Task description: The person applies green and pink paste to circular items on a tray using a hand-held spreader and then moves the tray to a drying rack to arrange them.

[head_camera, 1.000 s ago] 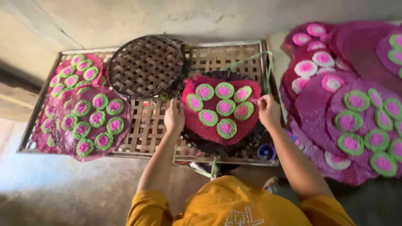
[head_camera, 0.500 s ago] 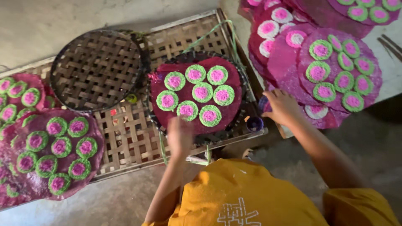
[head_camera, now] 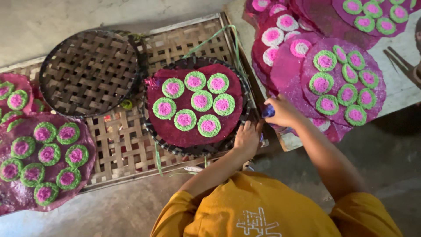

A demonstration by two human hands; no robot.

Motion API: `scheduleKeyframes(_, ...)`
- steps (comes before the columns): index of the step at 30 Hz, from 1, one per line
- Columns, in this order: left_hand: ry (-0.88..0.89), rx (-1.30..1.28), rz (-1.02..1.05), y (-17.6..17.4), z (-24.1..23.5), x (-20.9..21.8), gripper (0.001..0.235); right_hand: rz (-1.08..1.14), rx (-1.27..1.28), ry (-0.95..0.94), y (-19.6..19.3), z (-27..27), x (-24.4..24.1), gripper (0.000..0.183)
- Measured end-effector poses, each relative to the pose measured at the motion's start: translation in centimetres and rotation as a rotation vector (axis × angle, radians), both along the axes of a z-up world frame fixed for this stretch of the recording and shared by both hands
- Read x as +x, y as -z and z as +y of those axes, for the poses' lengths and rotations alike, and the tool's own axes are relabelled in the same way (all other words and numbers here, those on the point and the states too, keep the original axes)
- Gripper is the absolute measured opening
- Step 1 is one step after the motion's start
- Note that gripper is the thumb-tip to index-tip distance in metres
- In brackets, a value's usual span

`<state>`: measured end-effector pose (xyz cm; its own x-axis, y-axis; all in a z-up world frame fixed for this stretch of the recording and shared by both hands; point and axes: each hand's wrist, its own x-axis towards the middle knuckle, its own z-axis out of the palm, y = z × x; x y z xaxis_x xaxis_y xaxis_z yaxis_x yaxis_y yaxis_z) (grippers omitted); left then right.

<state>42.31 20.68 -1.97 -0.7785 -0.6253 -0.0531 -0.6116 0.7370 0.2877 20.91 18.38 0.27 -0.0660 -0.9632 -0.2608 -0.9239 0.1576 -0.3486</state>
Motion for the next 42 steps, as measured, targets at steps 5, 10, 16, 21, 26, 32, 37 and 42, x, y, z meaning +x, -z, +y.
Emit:
scheduleKeyframes(5,0.028,0.018,-0.042,1.5,0.2,0.1,0.055,-0.208,-0.155,0.012,0.9,0.2,-4.2,0.045)
scheduleKeyframes(10,-0.039,0.005,0.127,1.3,0.3,0.6,0.066,-0.351,-0.146,0.067,2.3,0.5,-7.0,0.044)
scheduleKeyframes(16,-0.105,0.115,0.459,-0.4,0.1,1.6,0.075,-0.411,-0.234,0.18,3.8,1.0,-8.7,0.048)
scheduleKeyframes(21,-0.142,0.251,0.539,-2.3,-0.6,1.0,0.072,-0.438,-0.346,0.297,3.6,1.3,-8.9,0.05)
scheduleKeyframes(26,-0.225,0.319,0.625,-3.8,-1.3,1.8,0.071,-0.768,-0.451,0.365,0.1,1.2,-6.2,0.053)
scheduleKeyframes(32,-0.646,0.214,0.738,-5.4,-3.1,11.4,0.063,-0.842,-0.18,0.034,-4.1,1.3,3.7,0.059)
scheduleKeyframes(37,-0.956,0.049,0.663,-5.5,-4.0,21.4,0.067,-0.428,-0.268,-0.258,-3.6,0.2,11.3,0.065)
scheduleKeyframes(42,-0.988,-0.044,0.634,-5.1,-4.1,25.7,0.073,-0.164,-0.16,-0.379,-4.8,-0.9,13.9,0.072)
